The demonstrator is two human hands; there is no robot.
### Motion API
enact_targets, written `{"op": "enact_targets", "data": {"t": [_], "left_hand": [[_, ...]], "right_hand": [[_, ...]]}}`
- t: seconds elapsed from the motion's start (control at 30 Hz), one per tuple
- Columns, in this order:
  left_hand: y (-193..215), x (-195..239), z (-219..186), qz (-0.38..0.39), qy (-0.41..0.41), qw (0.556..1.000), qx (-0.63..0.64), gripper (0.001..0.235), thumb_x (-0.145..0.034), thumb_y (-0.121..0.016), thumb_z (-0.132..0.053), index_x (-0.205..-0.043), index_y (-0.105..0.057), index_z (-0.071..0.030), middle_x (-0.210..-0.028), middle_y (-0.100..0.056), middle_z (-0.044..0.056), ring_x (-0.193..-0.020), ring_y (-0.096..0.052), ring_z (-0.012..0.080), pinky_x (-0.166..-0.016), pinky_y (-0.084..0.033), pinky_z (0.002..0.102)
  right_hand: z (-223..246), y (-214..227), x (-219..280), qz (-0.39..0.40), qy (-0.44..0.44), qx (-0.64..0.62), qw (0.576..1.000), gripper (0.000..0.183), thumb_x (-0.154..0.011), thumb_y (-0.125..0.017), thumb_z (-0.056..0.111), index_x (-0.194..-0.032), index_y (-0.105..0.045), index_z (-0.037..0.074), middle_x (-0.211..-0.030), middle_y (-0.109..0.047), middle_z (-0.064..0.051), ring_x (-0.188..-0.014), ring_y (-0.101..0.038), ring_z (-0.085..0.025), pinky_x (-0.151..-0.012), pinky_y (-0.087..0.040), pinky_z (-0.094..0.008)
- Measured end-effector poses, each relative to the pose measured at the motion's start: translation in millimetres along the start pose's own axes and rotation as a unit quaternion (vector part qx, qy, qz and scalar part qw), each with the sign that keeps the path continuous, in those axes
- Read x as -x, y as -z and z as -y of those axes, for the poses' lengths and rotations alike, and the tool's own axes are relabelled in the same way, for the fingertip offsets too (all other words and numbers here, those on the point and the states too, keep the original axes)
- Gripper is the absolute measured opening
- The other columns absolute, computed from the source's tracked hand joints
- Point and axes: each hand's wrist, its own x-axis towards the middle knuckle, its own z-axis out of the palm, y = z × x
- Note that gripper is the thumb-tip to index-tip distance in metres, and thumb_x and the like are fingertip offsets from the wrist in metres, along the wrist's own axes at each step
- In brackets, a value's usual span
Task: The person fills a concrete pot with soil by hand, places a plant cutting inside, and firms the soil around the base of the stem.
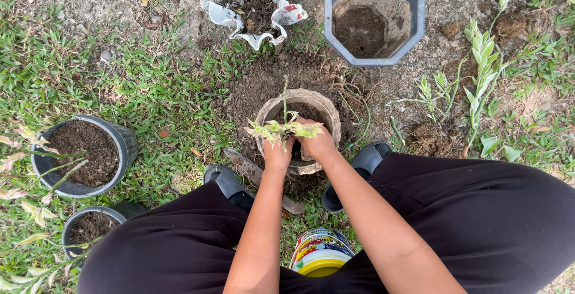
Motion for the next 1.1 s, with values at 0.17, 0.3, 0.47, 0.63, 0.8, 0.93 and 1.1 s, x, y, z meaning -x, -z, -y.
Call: {"op": "enact_targets", "data": {"t": [0.17,0.3,0.47,0.63,0.8,0.93,1.1], "left_hand": [[-2.1,-1.3,0.5,0.02,-0.017,0.999,0.04,0.036,-0.083,-0.074,-0.005,-0.119,-0.069,-0.006,-0.107,-0.076,0.016,-0.099,-0.073,0.0366,-0.088,-0.056,0.043],[-6.6,-5.2,7.3,0.069,0.064,0.993,0.068,0.029,-0.09,-0.071,-0.008,-0.118,-0.07,-0.006,-0.107,-0.079,0.012,-0.099,-0.077,0.0286,-0.087,-0.059,0.038],[-5.7,1.6,-6.9,0.045,0.036,0.998,-0.015,0.045,-0.087,-0.075,-0.011,-0.131,-0.064,-0.011,-0.113,-0.072,0.017,-0.102,-0.07,0.0318,-0.09,-0.054,0.04],[4.8,-4.1,-13.7,0.098,0.069,0.992,0.044,0.04,-0.086,-0.072,-0.015,-0.125,-0.067,-0.011,-0.107,-0.077,0.017,-0.097,-0.076,0.0291,-0.089,-0.058,0.039],[-3.1,-1.0,-12.1,0.033,0.026,0.995,0.087,0.034,-0.089,-0.074,-0.021,-0.12,-0.071,-0.008,-0.106,-0.077,0.015,-0.097,-0.074,0.024,-0.088,-0.056,0.036],[-11.9,5.6,-13.4,0.013,0.073,0.995,0.067,0.029,-0.092,-0.073,-0.025,-0.117,-0.074,-0.008,-0.101,-0.079,0.017,-0.092,-0.075,0.0258,-0.085,-0.056,0.037],[-16.3,-2.2,-8.4,-0.039,0.082,0.996,0.007,0.039,-0.088,-0.079,-0.025,-0.122,-0.072,-0.005,-0.105,-0.075,0.022,-0.094,-0.072,0.0336,-0.085,-0.054,0.039]], "right_hand": [[-13.4,-16.0,-6.3,-0.062,-0.008,-0.048,0.997,0.027,-0.09,-0.059,0.002,-0.116,-0.06,0.005,-0.114,-0.068,-0.018,-0.099,-0.068,-0.036,-0.086,-0.057,-0.045],[-12.4,-11.5,-7.9,0.026,-0.111,-0.095,0.989,0.035,-0.092,-0.065,0.009,-0.126,-0.056,0.009,-0.105,-0.068,-0.019,-0.099,-0.065,-0.04,-0.084,-0.053,-0.049],[-20.1,-21.0,-8.1,-0.029,-0.015,-0.053,0.998,0.017,-0.093,-0.065,0.007,-0.109,-0.061,0.009,-0.102,-0.069,-0.016,-0.105,-0.067,-0.037,-0.089,-0.054,-0.047],[-36.4,-43.6,-20.7,0.024,-0.051,-0.003,0.998,0.02,-0.087,-0.063,0.004,-0.106,-0.068,0.008,-0.105,-0.07,-0.016,-0.1,-0.067,-0.036,-0.087,-0.055,-0.046],[-42.9,-44.8,-18.4,0.016,-0.04,-0.063,0.997,0.029,-0.089,-0.054,-0.003,-0.107,-0.073,0.009,-0.107,-0.071,-0.017,-0.101,-0.068,-0.035,-0.089,-0.058,-0.043],[-30.2,-31.8,-8.1,-0.084,0.02,-0.026,0.996,0.025,-0.082,-0.06,0.002,-0.102,-0.074,0.005,-0.104,-0.072,-0.017,-0.102,-0.067,-0.039,-0.087,-0.055,-0.047],[14.8,13.4,24.5,0.034,-0.104,0.04,0.993,0.02,-0.085,-0.062,0.002,-0.1,-0.075,0.002,-0.115,-0.068,-0.019,-0.108,-0.066,-0.038,-0.089,-0.055,-0.047]]}}
